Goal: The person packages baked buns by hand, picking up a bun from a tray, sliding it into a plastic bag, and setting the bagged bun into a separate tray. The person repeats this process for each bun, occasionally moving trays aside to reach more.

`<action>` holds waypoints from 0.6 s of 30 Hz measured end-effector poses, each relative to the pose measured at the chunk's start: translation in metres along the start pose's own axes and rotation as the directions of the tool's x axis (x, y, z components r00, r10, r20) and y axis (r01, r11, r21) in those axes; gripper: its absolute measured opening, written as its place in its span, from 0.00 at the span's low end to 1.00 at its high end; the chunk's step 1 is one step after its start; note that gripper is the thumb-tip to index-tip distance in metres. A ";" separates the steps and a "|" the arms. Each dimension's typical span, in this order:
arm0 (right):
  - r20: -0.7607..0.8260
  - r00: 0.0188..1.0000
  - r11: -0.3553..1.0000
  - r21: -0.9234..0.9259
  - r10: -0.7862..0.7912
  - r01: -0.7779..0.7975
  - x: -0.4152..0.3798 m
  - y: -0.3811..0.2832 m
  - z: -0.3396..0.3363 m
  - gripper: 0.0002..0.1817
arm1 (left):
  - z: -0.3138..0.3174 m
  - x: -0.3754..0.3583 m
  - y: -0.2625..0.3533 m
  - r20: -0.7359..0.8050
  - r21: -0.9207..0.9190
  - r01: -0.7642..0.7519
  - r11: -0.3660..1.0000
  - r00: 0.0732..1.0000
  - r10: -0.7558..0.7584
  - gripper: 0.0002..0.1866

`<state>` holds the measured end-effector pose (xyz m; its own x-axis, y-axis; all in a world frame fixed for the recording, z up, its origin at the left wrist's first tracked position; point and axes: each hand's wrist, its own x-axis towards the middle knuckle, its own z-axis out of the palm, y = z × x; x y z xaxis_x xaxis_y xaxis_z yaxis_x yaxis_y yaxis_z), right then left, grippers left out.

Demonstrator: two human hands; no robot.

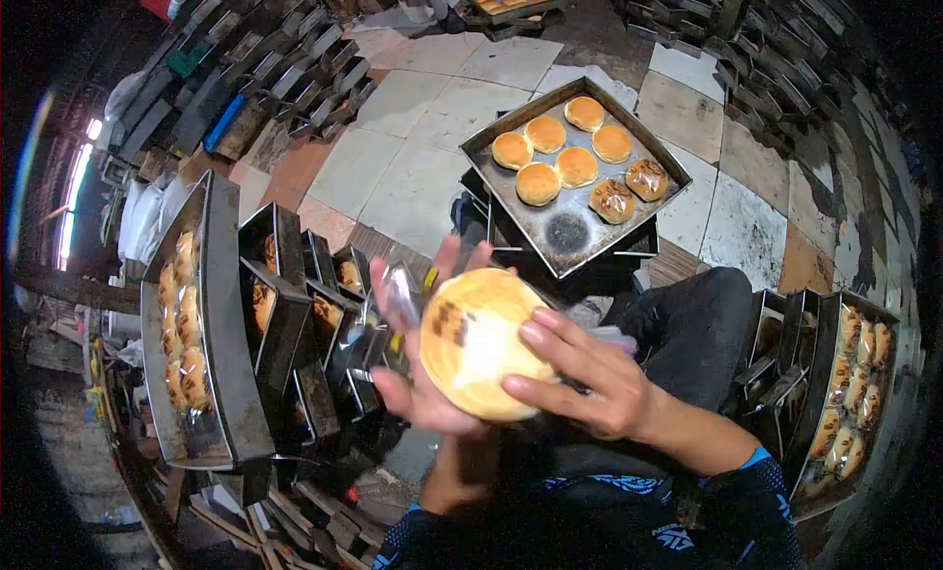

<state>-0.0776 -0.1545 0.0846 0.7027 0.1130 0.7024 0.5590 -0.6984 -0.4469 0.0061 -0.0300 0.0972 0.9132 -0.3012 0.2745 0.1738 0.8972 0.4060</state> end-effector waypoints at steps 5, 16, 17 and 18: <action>0.183 0.932 0.948 -0.104 0.314 -0.299 0.017 -0.007 0.004 0.30 | -0.029 -0.015 -0.043 -0.305 0.323 0.288 0.902 0.933 -0.189 0.39; 0.364 0.897 0.809 0.431 0.249 -0.400 -0.005 0.012 0.018 0.11 | -0.050 0.002 -0.023 -0.378 0.210 0.495 0.843 0.837 -0.397 0.33; 0.368 0.894 0.805 0.430 0.256 -0.408 -0.005 0.009 0.015 0.11 | -0.044 0.008 -0.025 -0.441 0.221 0.571 0.791 0.782 -0.441 0.32; 0.395 0.905 0.822 0.454 0.160 -0.344 -0.002 0.006 0.009 0.11 | -0.047 0.012 -0.025 -0.449 0.123 0.562 0.818 0.767 -0.459 0.32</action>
<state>-0.0716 -0.1525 0.0760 0.8992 0.2693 0.3449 0.4176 -0.2925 -0.8603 0.0299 -0.0403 0.0495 0.7857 -0.4979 -0.3671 0.6100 0.5249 0.5936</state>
